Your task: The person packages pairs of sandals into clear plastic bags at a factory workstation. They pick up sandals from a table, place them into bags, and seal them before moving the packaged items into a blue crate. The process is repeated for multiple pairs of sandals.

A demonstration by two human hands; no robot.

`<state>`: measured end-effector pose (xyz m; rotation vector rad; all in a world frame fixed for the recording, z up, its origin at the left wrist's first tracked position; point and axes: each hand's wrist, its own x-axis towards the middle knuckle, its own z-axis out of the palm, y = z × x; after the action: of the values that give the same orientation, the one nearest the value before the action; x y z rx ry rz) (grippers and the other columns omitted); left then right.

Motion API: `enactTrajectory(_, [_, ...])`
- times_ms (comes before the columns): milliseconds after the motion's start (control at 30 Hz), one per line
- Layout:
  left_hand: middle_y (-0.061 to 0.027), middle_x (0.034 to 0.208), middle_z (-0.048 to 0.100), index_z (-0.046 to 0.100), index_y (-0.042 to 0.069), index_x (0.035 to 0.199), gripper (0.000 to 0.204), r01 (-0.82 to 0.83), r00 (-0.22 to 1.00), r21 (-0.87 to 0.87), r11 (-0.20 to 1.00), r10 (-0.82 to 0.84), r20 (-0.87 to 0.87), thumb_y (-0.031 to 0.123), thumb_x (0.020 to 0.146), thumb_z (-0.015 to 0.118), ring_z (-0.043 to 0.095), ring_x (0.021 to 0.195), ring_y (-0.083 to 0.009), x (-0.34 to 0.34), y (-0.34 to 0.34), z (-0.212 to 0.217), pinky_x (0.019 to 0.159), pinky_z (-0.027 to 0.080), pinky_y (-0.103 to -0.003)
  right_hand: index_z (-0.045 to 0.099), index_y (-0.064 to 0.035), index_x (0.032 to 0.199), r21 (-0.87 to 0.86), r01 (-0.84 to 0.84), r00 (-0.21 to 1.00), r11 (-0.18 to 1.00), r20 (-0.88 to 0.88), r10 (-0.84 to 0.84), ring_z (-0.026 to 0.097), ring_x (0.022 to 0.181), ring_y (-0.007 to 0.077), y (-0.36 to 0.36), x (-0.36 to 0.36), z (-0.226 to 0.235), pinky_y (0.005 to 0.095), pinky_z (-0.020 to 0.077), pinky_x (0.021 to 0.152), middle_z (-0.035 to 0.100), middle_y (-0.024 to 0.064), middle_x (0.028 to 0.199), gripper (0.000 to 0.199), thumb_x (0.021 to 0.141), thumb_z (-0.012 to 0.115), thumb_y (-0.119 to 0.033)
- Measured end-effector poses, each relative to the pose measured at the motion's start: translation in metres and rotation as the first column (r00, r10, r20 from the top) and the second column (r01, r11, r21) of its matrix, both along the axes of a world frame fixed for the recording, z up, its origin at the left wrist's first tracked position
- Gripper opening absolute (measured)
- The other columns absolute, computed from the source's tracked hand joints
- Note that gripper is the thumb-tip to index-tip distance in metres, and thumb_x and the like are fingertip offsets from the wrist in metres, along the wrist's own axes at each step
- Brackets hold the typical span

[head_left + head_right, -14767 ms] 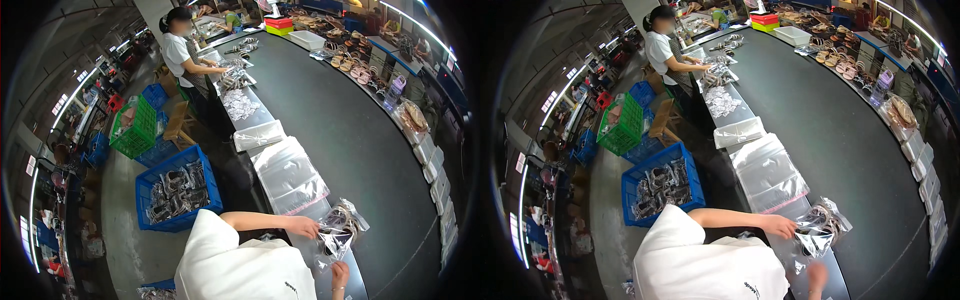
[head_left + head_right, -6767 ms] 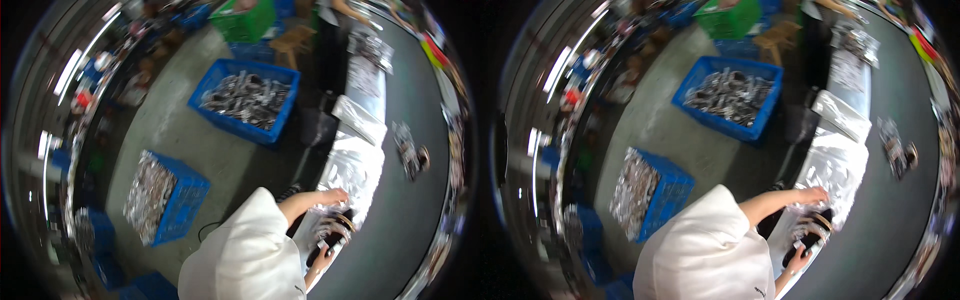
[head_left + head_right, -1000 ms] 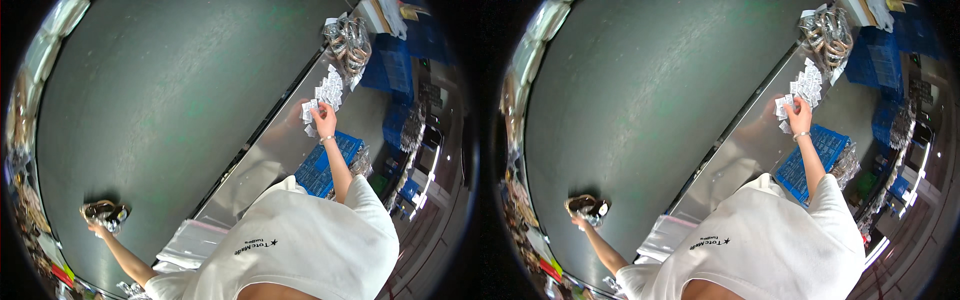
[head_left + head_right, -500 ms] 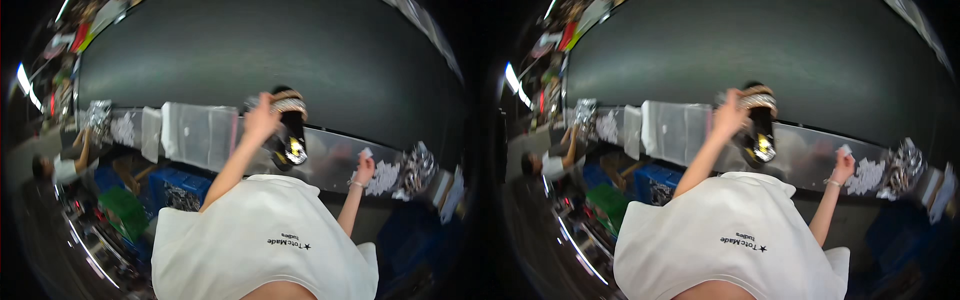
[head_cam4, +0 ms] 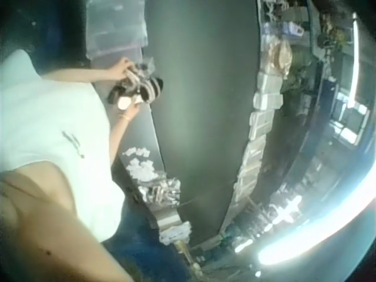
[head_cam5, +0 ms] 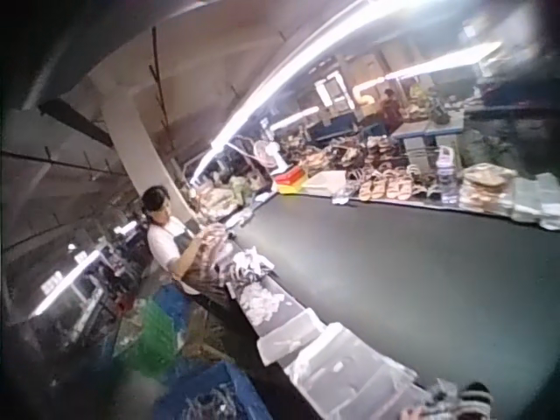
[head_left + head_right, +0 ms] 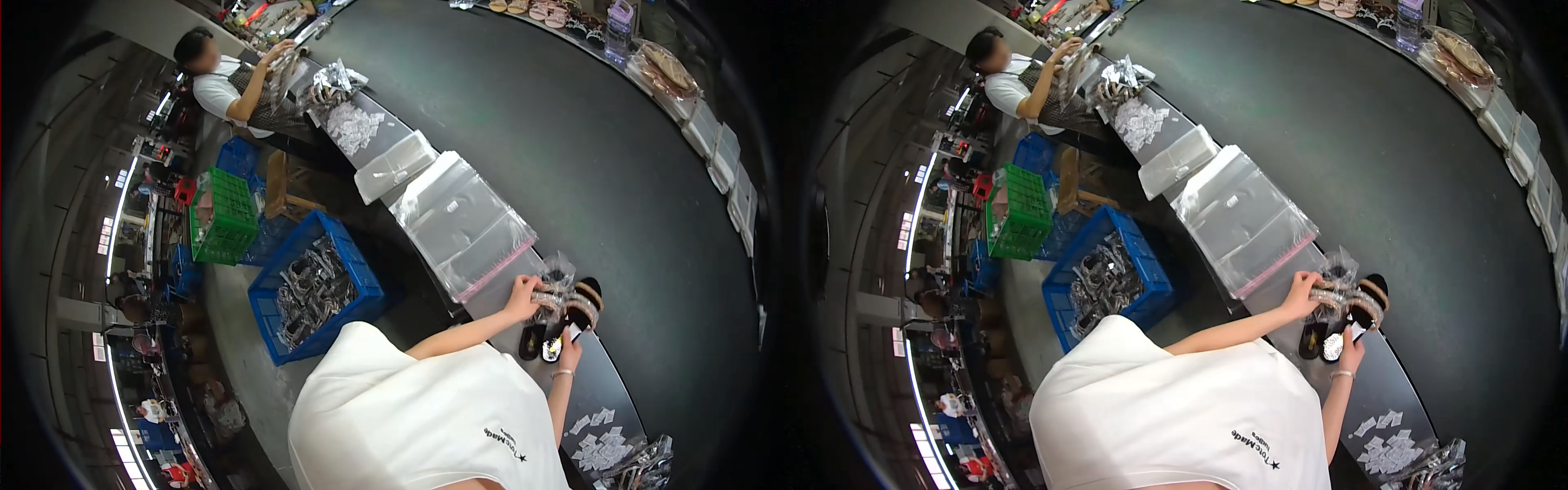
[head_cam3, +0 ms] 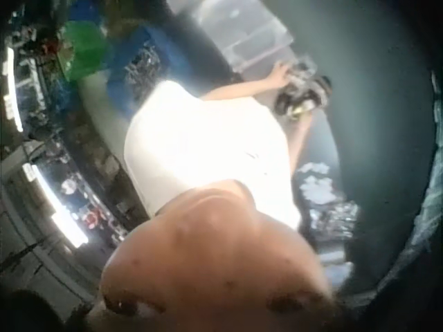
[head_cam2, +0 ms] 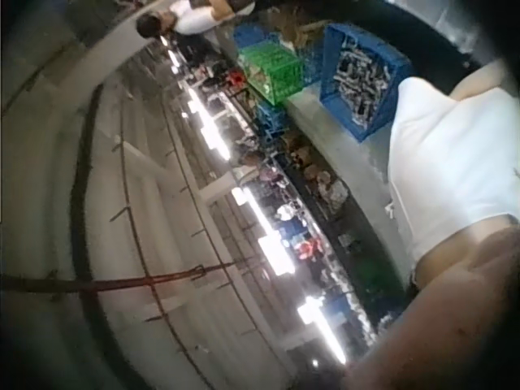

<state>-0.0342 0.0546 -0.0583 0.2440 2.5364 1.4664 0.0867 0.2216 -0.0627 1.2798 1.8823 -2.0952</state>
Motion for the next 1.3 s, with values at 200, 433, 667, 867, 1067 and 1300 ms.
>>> enactTrajectory(200, [-0.0128,0.095,0.052,0.039,0.007,0.097,0.036,-0.29,0.952,0.397,0.871,0.219,0.215,0.0,0.068,0.06,0.053,0.084,-0.0258,-0.007,0.008,0.029,0.073,0.044,-0.037,0.058,0.0024,0.098,0.015,-0.192,0.966,0.981,-0.174,0.191,0.054,0.077,0.0111,-0.034,-0.041,0.083,0.0252,0.0438,0.072,0.061,0.0043,0.088,0.033,0.078,0.067,-0.022])
enactTrajectory(433, [-0.0146,0.111,0.053,0.037,0.008,0.117,0.049,-0.036,0.986,0.354,0.934,-0.023,0.163,0.001,0.069,0.045,0.054,0.1,-0.0262,-0.061,-0.104,0.049,0.083,0.043,-0.036,0.055,0.0005,0.097,0.274,-0.307,0.877,0.912,-0.29,0.382,0.058,0.075,0.0137,-0.054,-0.062,0.106,0.0282,0.0461,0.068,0.063,0.009,0.082,0.039,0.071,0.073,-0.022])
enactTrajectory(667, [-0.0151,0.103,0.06,0.046,0.005,0.108,0.022,-0.026,0.931,-0.09,0.996,-0.009,-0.364,0.009,0.086,0.046,0.056,0.099,-0.0293,-0.085,-0.143,-0.005,0.086,0.041,-0.036,0.05,-0.0016,0.112,0.406,-0.766,0.642,0.498,0.438,0.629,0.061,0.086,0.0338,-0.07,-0.087,0.07,0.0388,0.0472,0.074,0.062,0.0218,0.094,0.064,0.073,0.063,-0.05])
enactTrajectory(867, [-0.012,0.097,0.062,0.048,0.001,0.087,0.01,-0.043,0.953,0.077,0.996,0.064,-0.297,0.011,0.089,0.044,0.058,0.095,-0.026,-0.101,-0.154,0.066,0.082,0.042,-0.035,0.056,0.0025,0.104,0.369,-0.597,0.794,0.712,0.15,0.589,0.059,0.087,0.0377,-0.103,-0.076,0.08,0.0389,0.0454,0.077,0.062,0.0233,0.093,0.062,0.074,0.061,-0.051])
enactTrajectory(1067, [-0.0129,0.097,0.062,0.055,0.0,0.1,0.017,0.28,0.933,0.042,0.959,-0.262,-0.247,0.007,0.086,0.047,0.059,0.094,-0.0248,-0.09,-0.16,0.134,0.08,0.047,-0.032,0.06,0.0034,0.099,0.084,-0.526,0.847,0.846,-0.038,0.53,0.062,0.074,0.0227,-0.118,-0.096,0.071,0.0326,0.0458,0.07,0.065,0.0154,0.084,0.052,0.075,0.064,-0.043])
enactTrajectory(1300, [-0.0032,0.113,0.057,0.058,0.007,0.094,0.02,0.61,0.452,-0.339,0.716,-0.666,-0.594,0.008,0.074,0.059,0.049,0.112,-0.0225,-0.047,-0.088,0.193,0.098,0.034,-0.043,0.059,0.0012,0.097,0.186,-0.344,0.862,0.92,-0.327,0.388,0.058,0.072,0.014,-0.1,-0.103,0.1,0.0289,0.0466,0.064,0.064,0.0102,0.082,0.026,0.081,0.059,-0.019])
